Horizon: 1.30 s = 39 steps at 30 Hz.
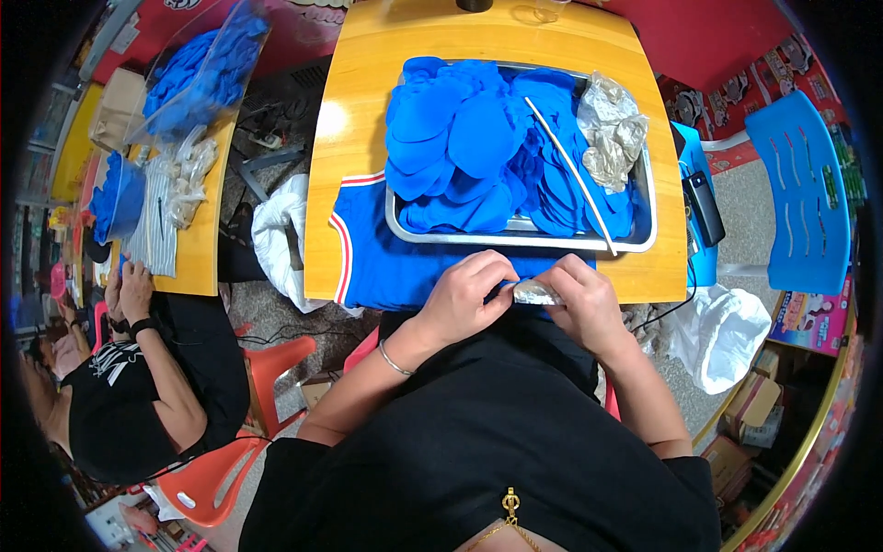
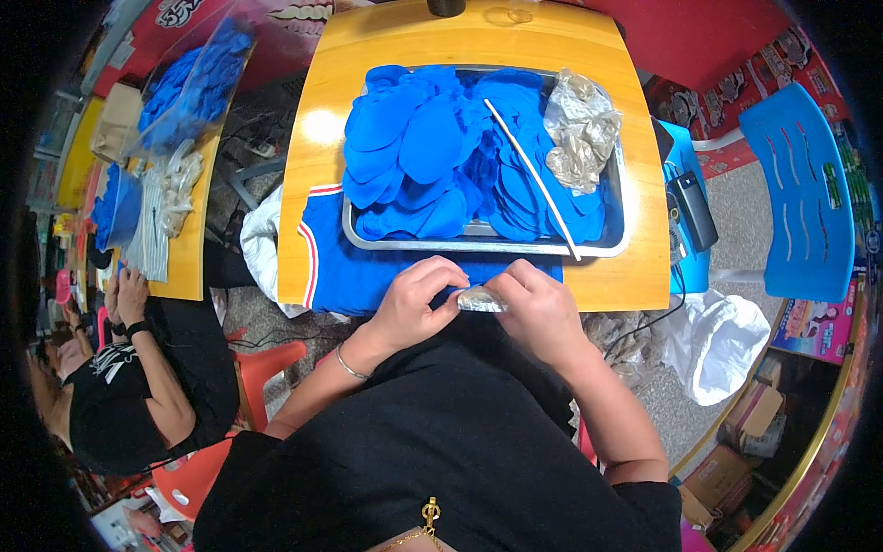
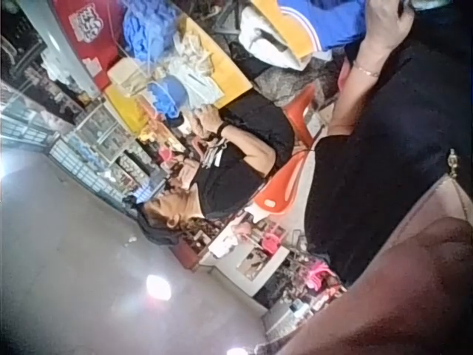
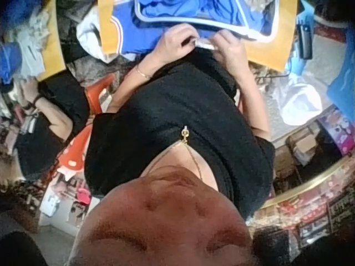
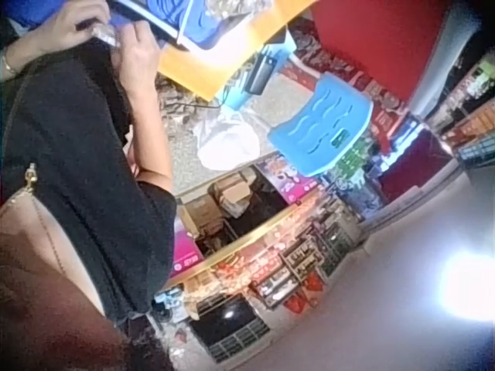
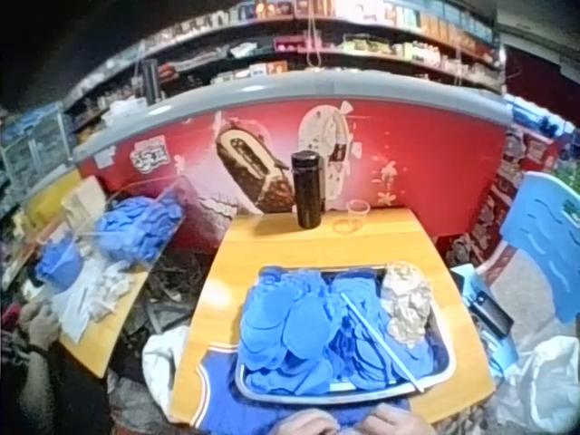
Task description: Assembling blue fabric pieces by applying glue with a stick and joining them together.
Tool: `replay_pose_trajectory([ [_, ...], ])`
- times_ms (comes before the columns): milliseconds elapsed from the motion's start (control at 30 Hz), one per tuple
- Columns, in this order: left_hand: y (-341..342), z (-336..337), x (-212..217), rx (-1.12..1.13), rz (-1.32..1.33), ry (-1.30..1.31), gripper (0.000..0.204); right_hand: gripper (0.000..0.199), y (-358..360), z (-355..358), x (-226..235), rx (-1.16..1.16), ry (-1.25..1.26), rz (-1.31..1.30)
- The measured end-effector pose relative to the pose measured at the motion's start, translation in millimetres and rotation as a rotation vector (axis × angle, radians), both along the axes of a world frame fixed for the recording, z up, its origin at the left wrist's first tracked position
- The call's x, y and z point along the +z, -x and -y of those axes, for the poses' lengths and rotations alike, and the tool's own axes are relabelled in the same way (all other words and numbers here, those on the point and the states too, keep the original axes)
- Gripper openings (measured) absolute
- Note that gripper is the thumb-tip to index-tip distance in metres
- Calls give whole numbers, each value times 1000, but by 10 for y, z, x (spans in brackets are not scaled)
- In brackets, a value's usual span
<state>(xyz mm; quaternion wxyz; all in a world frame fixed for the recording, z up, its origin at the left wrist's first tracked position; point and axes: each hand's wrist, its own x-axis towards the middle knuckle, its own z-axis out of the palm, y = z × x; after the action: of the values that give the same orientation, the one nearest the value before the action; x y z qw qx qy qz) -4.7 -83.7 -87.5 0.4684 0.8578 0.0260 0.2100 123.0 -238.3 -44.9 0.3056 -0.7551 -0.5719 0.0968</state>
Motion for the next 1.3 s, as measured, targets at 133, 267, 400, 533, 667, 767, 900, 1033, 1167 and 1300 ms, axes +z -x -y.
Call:
replay_pose_trajectory([
  [133,-12,-8,12,-3,-24,-5,15,21,52,-33,-13,-84,46,-33],
  [267,-23,-10,10,29,-49,26,14,19,55,-67,-20,-110,72,-48],
  [400,-30,11,42,38,-70,84,13,19,29,-54,-13,-118,70,-62],
  [533,-29,22,74,22,-85,85,12,22,1,-45,-21,-77,101,-2],
  [667,-21,35,90,19,-105,88,11,26,-7,-88,93,-105,199,-36],
  [767,-18,44,48,39,-73,90,10,32,3,-96,120,-73,128,-202],
  [900,-10,47,62,27,-99,106,9,25,-46,-21,-32,45,-4,-164],
  [1033,-3,44,59,28,-100,97,9,16,-38,-13,-68,39,-59,-90],
  [1167,-3,42,62,35,-110,105,8,16,-41,-8,-47,46,-68,-46],
  [1300,-8,56,25,21,-81,75,7,14,-25,-24,43,77,36,-1],
])
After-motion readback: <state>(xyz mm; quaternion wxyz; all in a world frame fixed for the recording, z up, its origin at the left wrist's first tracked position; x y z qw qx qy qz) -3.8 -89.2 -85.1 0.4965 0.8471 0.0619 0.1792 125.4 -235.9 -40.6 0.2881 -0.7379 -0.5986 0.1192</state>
